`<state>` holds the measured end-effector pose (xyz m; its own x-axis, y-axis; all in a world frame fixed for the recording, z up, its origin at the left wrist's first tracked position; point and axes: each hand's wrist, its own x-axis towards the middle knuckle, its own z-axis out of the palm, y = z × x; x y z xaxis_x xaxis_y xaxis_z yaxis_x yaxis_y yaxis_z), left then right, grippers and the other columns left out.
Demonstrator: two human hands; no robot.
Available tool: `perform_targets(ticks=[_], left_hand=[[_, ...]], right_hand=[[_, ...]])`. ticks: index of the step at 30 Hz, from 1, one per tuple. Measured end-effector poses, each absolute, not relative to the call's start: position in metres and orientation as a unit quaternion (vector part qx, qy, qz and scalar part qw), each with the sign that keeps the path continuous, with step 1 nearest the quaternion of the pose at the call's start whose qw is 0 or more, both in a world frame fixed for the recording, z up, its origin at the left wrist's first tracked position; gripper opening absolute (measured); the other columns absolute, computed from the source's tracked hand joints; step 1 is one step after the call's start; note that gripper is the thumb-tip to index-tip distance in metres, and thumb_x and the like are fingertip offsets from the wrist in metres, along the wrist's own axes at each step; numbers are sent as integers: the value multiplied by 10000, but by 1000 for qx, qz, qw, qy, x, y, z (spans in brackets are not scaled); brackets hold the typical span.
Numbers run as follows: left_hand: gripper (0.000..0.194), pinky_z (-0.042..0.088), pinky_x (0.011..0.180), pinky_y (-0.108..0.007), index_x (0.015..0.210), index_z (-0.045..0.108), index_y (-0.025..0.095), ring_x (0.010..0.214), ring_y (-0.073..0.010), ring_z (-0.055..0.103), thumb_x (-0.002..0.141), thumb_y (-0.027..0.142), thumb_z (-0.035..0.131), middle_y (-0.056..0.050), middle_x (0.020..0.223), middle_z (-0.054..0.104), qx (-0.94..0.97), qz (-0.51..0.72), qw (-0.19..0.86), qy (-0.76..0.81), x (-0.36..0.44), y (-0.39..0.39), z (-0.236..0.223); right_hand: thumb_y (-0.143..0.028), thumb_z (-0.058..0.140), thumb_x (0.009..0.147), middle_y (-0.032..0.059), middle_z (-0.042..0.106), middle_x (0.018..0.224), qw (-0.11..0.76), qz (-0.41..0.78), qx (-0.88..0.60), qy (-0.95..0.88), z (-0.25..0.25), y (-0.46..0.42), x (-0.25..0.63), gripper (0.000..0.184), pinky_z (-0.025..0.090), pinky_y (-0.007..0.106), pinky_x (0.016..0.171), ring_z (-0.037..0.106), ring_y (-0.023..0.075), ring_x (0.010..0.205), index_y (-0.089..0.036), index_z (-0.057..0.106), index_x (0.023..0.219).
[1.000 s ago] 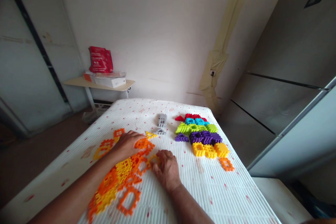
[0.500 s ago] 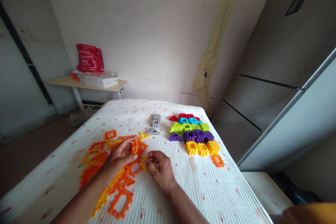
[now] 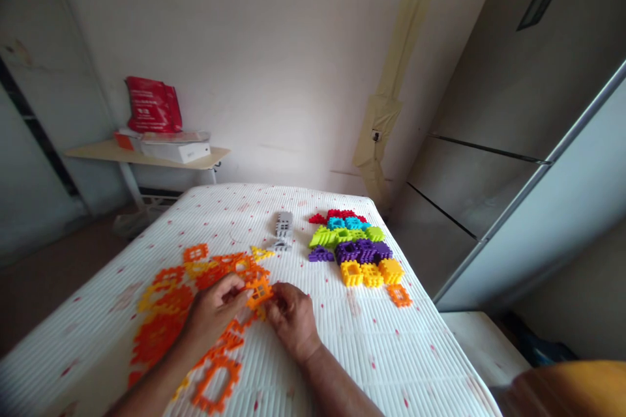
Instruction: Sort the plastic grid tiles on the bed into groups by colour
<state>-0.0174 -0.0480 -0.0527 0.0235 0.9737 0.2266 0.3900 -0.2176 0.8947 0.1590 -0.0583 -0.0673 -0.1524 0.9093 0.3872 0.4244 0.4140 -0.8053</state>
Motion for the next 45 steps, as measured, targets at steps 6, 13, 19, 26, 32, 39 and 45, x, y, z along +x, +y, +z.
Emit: perform_targets(ticks=[6, 13, 19, 26, 32, 39, 45], left_hand=[[282, 346, 455, -217, 621, 451, 209, 434, -103, 421, 758, 436, 547, 73, 446, 445, 583, 457, 459, 490, -12, -51, -51], [318, 345, 435, -207, 604, 482, 195, 405, -90, 412, 730, 470, 580, 70, 426, 452, 558, 449, 495, 492, -12, -51, -51], [342, 355, 410, -210, 654, 522, 192, 382, -92, 401, 734, 522, 558, 71, 409, 437, 564, 440, 500, 488, -9, -55, -45], [275, 454, 521, -222, 800, 622, 203, 572, -140, 567, 744, 467, 568, 11, 646, 625, 635, 431, 398, 502, -12, -48, -64], [236, 447, 496, -218, 744, 644, 219, 533, -142, 555, 757, 427, 534, 25, 587, 603, 686, 392, 326, 520, -13, -40, -76], [228, 493, 559, -241, 732, 658, 235, 593, -170, 622, 728, 427, 535, 8, 647, 668, 688, 378, 308, 537, -12, -41, -70], [204, 479, 509, -235, 692, 660, 242, 554, -168, 607, 685, 425, 571, 15, 593, 649, 674, 390, 321, 538, -13, -40, -71]], right_hand=[[-454, 606, 761, 96, 575, 1059, 469, 190, -437, -744, -65, -59, 159, 509, 515, 295, 702, 577, 190, 869, -183, 532, 1185], [-365, 588, 787, 96, 548, 1115, 431, 137, -435, -778, -63, -64, 158, 483, 474, 336, 876, 540, 211, 1012, -200, 492, 1230], [-302, 611, 761, 102, 548, 1135, 418, 126, -450, -779, -55, -67, 158, 515, 474, 354, 892, 533, 226, 1031, -209, 490, 1252], [-316, 620, 790, 96, 572, 1126, 479, 77, -521, -702, -37, -71, 224, 401, 490, 357, 852, 558, 219, 1009, -222, 569, 1176], [-412, 552, 802, 109, 637, 990, 424, -40, -674, -603, -51, -87, 339, 353, 512, 323, 680, 620, 188, 754, -156, 642, 1028], [-376, 486, 789, 104, 648, 958, 294, -75, -765, -568, -77, -94, 400, 370, 474, 333, 764, 613, 228, 855, -134, 650, 1016], [-326, 485, 784, 84, 649, 955, 249, -76, -803, -537, -79, -90, 394, 318, 458, 293, 737, 608, 213, 863, -177, 669, 996]])
